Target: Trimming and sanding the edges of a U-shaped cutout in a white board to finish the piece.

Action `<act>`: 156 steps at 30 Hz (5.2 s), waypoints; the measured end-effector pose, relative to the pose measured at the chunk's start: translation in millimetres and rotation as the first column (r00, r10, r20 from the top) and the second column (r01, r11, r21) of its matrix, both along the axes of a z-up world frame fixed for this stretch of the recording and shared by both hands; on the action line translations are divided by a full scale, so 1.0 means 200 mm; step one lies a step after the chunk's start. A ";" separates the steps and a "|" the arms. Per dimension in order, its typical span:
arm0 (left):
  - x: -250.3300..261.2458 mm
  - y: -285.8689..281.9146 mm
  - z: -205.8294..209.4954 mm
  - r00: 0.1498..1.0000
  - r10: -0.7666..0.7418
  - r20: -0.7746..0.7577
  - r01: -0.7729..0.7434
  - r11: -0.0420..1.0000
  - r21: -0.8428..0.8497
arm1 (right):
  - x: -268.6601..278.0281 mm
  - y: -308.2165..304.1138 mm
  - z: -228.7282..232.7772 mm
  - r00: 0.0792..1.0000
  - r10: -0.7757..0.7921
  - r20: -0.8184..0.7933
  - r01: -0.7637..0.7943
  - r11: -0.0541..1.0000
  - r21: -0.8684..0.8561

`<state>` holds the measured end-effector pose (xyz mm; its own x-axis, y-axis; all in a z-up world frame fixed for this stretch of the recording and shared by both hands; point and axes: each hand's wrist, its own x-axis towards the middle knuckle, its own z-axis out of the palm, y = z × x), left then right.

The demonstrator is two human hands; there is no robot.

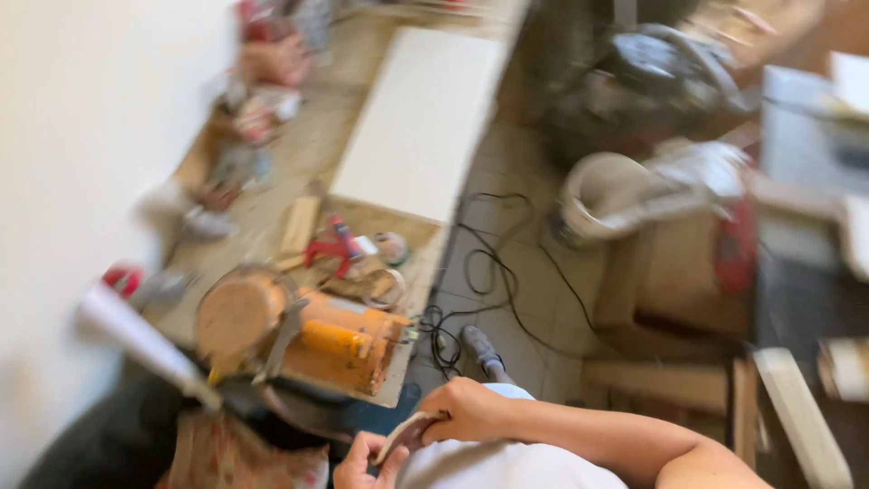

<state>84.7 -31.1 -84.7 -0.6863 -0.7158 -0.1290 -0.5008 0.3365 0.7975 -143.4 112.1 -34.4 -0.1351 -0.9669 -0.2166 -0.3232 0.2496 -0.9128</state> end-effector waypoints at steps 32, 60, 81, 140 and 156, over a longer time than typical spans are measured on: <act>1.34 2.88 0.22 -0.503 -0.854 -0.135 0.823 -0.521 0.227 | 3.28 3.02 0.03 -0.204 -0.885 -0.419 0.974 -0.225 0.002; 0.83 4.15 -0.54 0.733 -0.665 0.146 0.561 0.468 -0.683 | 1.95 5.75 -0.59 0.062 -0.469 -0.881 0.896 0.414 -0.157; 0.81 4.82 -0.62 0.830 -0.297 0.471 0.557 0.443 -0.702 | 1.53 5.89 -0.80 0.358 -0.446 -0.820 0.710 0.700 -0.070; 0.77 5.25 -0.40 0.731 -0.539 0.419 0.656 0.383 -0.651 | 1.53 5.90 -0.75 0.412 -0.471 -0.780 0.674 0.733 -0.087; 0.84 5.07 -0.52 0.862 -0.306 0.403 0.496 0.350 -0.795 | 1.52 5.90 -0.75 0.395 -0.479 -0.784 0.663 0.739 -0.117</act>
<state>253.2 982.7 -188.8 -0.9600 -0.1548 0.2335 -0.1837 0.9771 -0.1076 161.4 1291.7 -183.6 -0.8323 -0.5474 0.0873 -0.5424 0.7717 -0.3320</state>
